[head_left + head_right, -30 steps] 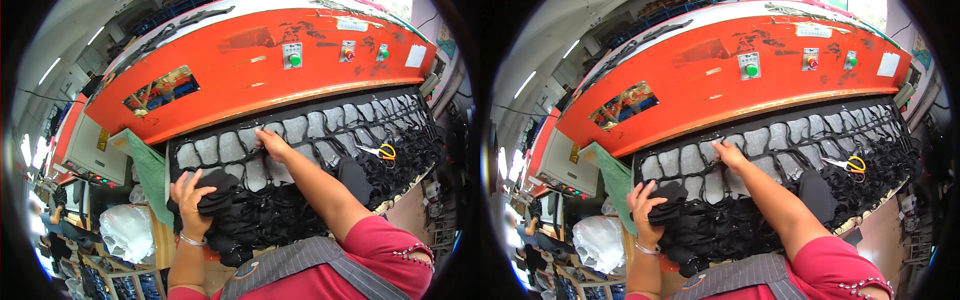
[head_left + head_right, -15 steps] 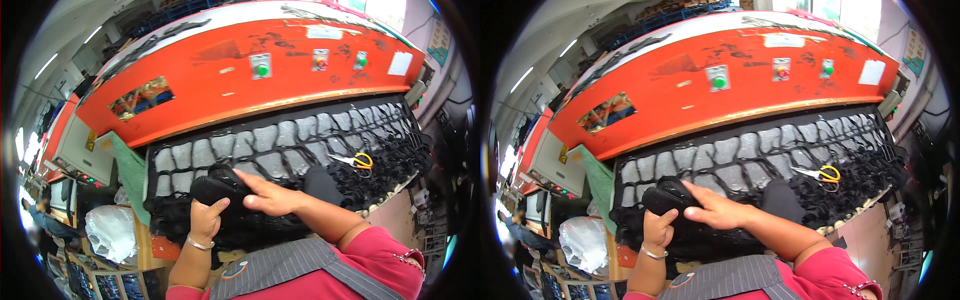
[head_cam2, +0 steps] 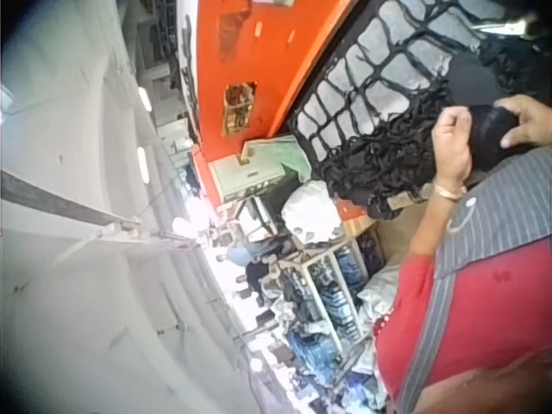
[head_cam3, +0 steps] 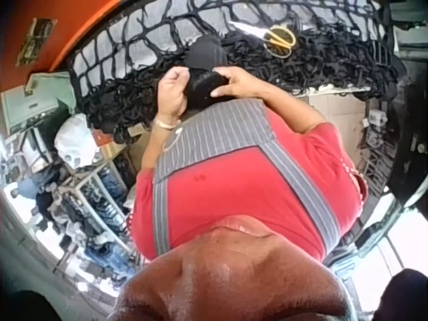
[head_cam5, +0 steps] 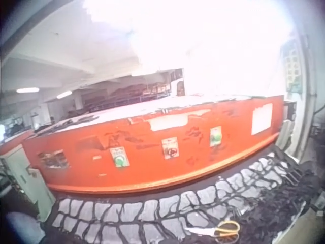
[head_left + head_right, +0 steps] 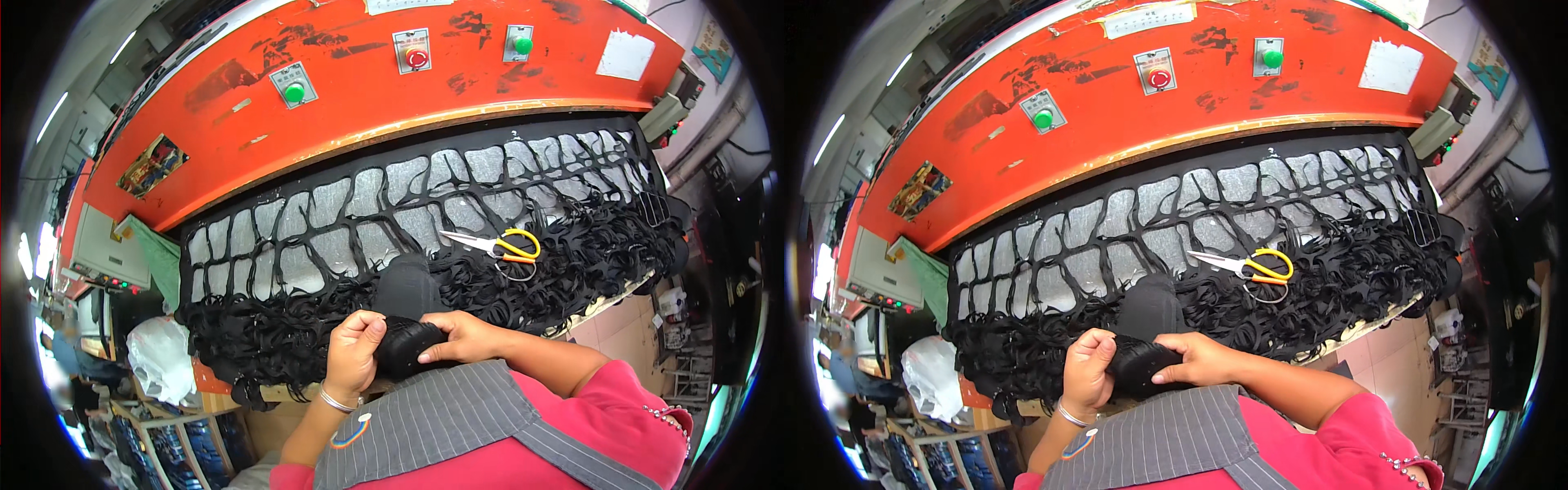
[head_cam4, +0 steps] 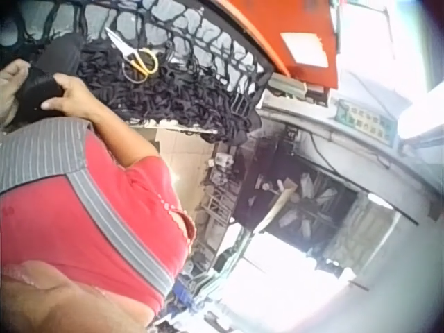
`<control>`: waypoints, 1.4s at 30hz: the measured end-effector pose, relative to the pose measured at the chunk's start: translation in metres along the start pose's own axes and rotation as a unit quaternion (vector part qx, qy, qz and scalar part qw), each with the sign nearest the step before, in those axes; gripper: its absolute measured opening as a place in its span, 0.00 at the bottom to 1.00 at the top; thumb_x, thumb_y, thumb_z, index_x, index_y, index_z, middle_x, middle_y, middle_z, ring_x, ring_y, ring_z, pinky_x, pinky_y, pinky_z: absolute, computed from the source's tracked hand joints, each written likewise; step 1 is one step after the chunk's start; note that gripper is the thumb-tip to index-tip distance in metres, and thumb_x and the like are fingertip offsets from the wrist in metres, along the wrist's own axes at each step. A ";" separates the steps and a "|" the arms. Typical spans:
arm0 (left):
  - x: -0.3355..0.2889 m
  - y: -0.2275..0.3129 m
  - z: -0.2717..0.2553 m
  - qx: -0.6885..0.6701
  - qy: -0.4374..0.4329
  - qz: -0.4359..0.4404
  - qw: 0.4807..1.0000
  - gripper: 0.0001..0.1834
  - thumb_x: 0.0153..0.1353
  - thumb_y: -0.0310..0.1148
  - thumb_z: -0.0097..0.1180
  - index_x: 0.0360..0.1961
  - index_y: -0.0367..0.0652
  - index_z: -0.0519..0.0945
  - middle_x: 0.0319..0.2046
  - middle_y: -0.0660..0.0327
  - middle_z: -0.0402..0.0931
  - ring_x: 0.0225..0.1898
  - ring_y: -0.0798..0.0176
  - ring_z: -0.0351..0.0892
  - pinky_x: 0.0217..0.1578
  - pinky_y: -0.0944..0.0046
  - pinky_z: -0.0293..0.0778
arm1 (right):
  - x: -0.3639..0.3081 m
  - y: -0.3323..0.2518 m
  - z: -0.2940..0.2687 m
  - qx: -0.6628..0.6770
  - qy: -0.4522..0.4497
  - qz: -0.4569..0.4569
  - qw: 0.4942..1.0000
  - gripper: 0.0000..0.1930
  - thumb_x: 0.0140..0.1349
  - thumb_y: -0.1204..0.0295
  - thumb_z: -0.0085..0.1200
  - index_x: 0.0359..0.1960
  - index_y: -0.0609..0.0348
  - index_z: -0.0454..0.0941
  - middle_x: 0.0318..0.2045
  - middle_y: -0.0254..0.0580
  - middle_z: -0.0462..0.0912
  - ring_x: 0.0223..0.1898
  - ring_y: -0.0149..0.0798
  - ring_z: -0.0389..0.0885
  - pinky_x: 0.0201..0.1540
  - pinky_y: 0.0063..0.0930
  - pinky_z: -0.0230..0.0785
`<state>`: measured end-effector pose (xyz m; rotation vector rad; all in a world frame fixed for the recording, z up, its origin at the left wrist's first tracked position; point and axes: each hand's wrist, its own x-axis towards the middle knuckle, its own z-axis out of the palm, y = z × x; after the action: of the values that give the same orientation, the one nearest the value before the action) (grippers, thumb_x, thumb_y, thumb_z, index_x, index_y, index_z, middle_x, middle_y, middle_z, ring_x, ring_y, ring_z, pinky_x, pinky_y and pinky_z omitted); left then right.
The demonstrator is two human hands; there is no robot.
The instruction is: Operating a hydraulic press with metal dies to cut components from black material and trimming the pieces with scissors.
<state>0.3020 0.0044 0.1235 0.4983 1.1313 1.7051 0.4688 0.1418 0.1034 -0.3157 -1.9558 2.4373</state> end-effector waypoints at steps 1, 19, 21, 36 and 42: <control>-0.003 -0.001 0.008 0.002 0.009 0.003 1.000 0.06 0.64 0.28 0.57 0.36 0.35 0.79 0.33 0.66 0.78 0.34 0.76 0.73 0.38 0.74 0.69 | -0.007 0.004 -0.003 0.002 -0.009 0.000 1.000 0.14 0.59 0.73 0.61 0.46 0.62 0.75 0.39 0.32 0.79 0.43 0.26 0.74 0.49 0.26 0.67; -0.025 0.016 -0.002 0.011 0.050 0.053 0.997 0.20 0.71 0.37 0.44 0.55 0.32 0.71 0.40 0.54 0.78 0.41 0.63 0.79 0.43 0.63 0.77 | 0.003 0.002 0.021 0.121 -0.019 0.009 0.992 0.23 0.59 0.73 0.61 0.56 0.62 0.70 0.50 0.35 0.78 0.51 0.29 0.73 0.57 0.28 0.66; -0.013 0.004 -0.011 0.043 0.037 0.082 0.995 0.24 0.73 0.43 0.40 0.58 0.33 0.67 0.48 0.54 0.74 0.50 0.62 0.73 0.51 0.60 0.69 | 0.011 0.011 0.024 0.208 0.079 -0.011 0.975 0.24 0.61 0.72 0.59 0.58 0.62 0.67 0.52 0.39 0.77 0.53 0.30 0.73 0.57 0.30 0.66; 0.029 -0.040 -0.037 0.157 -0.020 -0.039 0.987 0.40 0.60 0.28 0.58 0.69 0.35 0.50 0.64 0.51 0.57 0.64 0.58 0.59 0.64 0.60 0.57 | 0.032 0.020 0.000 -0.063 0.333 0.125 0.932 0.55 0.50 0.48 0.65 0.66 0.78 0.49 0.60 0.69 0.64 0.62 0.53 0.67 0.62 0.36 0.61; 0.018 -0.044 -0.049 0.141 -0.071 -0.002 0.987 0.46 0.59 0.23 0.57 0.71 0.36 0.41 0.68 0.48 0.50 0.68 0.56 0.53 0.67 0.60 0.50 | 0.041 0.017 0.009 0.010 0.243 0.099 0.965 0.49 0.41 0.53 0.74 0.59 0.73 0.62 0.59 0.62 0.64 0.60 0.49 0.66 0.62 0.36 0.60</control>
<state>0.2798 0.0016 0.0593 0.7803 1.2740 1.4865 0.4294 0.1338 0.0821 -1.0392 -1.7479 2.1913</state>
